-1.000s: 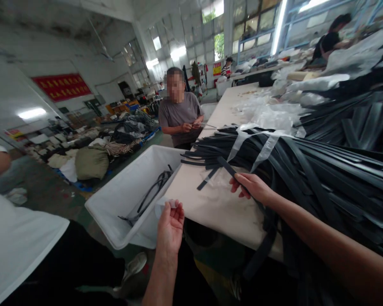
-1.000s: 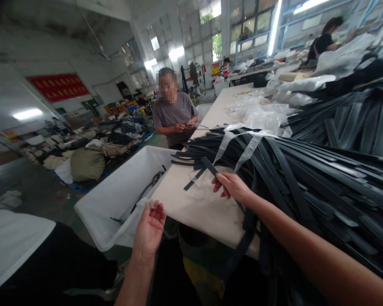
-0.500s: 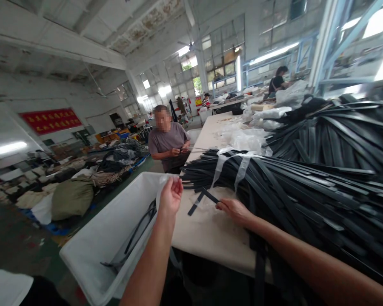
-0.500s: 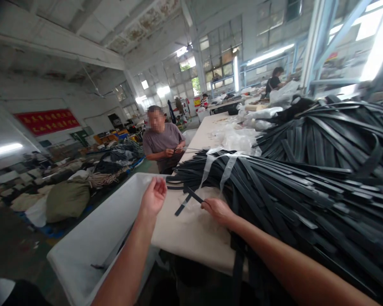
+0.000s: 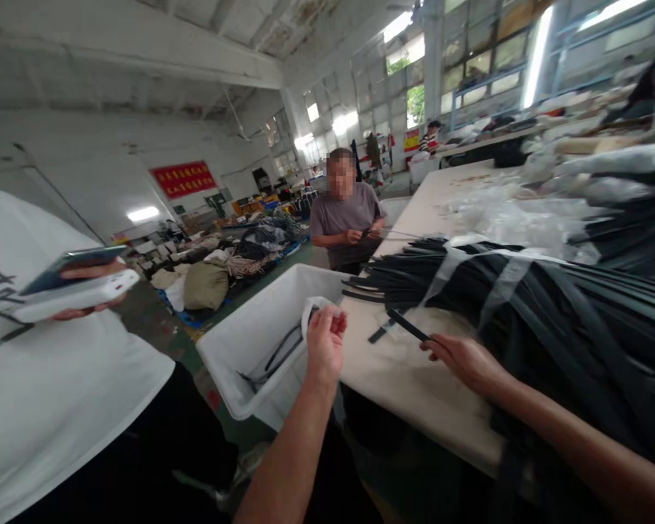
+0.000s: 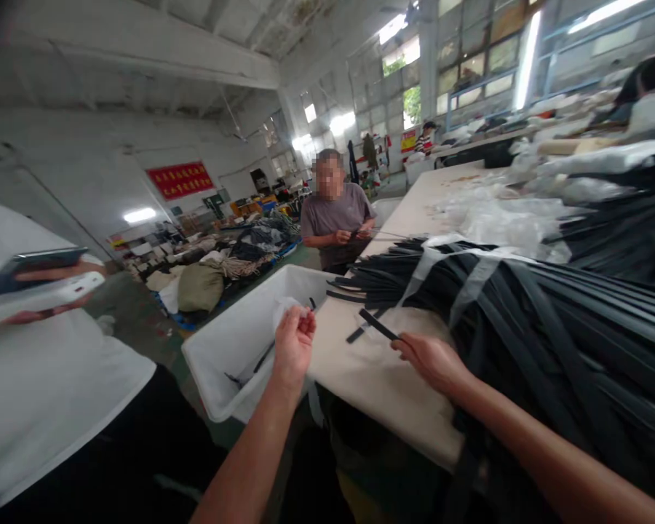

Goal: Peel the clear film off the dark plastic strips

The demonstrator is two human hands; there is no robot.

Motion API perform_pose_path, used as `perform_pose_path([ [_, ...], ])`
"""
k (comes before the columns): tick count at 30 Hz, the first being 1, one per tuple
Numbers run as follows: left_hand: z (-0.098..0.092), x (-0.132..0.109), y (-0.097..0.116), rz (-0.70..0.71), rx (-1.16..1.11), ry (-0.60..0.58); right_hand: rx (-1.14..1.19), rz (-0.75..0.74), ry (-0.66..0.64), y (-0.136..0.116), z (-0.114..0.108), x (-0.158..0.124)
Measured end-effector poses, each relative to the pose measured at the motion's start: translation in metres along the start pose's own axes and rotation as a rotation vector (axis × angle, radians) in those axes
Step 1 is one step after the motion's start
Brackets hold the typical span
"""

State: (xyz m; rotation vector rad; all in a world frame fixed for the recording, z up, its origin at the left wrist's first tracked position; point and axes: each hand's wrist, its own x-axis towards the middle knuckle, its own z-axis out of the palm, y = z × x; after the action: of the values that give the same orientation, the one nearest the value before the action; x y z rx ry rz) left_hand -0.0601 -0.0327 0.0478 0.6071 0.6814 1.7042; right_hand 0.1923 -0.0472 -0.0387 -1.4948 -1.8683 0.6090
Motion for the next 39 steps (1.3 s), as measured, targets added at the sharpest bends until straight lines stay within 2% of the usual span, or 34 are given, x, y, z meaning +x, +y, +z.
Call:
perform_pose_path([
  [4,-0.046,-0.027,-0.010,-0.157,-0.009,0.090,0.426,0.082,-0.207,-0.035,-0.010,-0.010],
  [7,-0.059,-0.039,-0.017,-0.237,-0.004,0.165,0.520,0.072,-0.326,-0.052,-0.014,-0.018],
  [10,-0.057,-0.044,-0.026,-0.286,-0.015,0.201,0.512,0.013,-0.437,-0.066,-0.014,-0.030],
  [12,-0.053,-0.044,-0.031,-0.301,-0.025,0.200,0.461,-0.011,-0.464,-0.073,-0.013,-0.037],
  [19,-0.045,-0.042,-0.043,-0.322,-0.031,0.185,0.318,-0.030,-0.456,-0.075,-0.006,-0.044],
  [27,-0.046,-0.054,-0.050,-0.342,-0.009,0.154,0.234,-0.020,-0.482,-0.077,-0.004,-0.042],
  [33,-0.056,-0.063,-0.039,-0.272,0.089,0.121,0.331,0.052,-0.577,-0.090,-0.002,-0.049],
  [35,-0.059,-0.073,-0.037,-0.305,0.113,0.089,0.431,0.117,-0.606,-0.096,0.006,-0.052],
  [39,-0.065,-0.098,-0.038,-0.415,0.149,-0.072,0.694,0.230,-0.670,-0.111,0.024,-0.059],
])
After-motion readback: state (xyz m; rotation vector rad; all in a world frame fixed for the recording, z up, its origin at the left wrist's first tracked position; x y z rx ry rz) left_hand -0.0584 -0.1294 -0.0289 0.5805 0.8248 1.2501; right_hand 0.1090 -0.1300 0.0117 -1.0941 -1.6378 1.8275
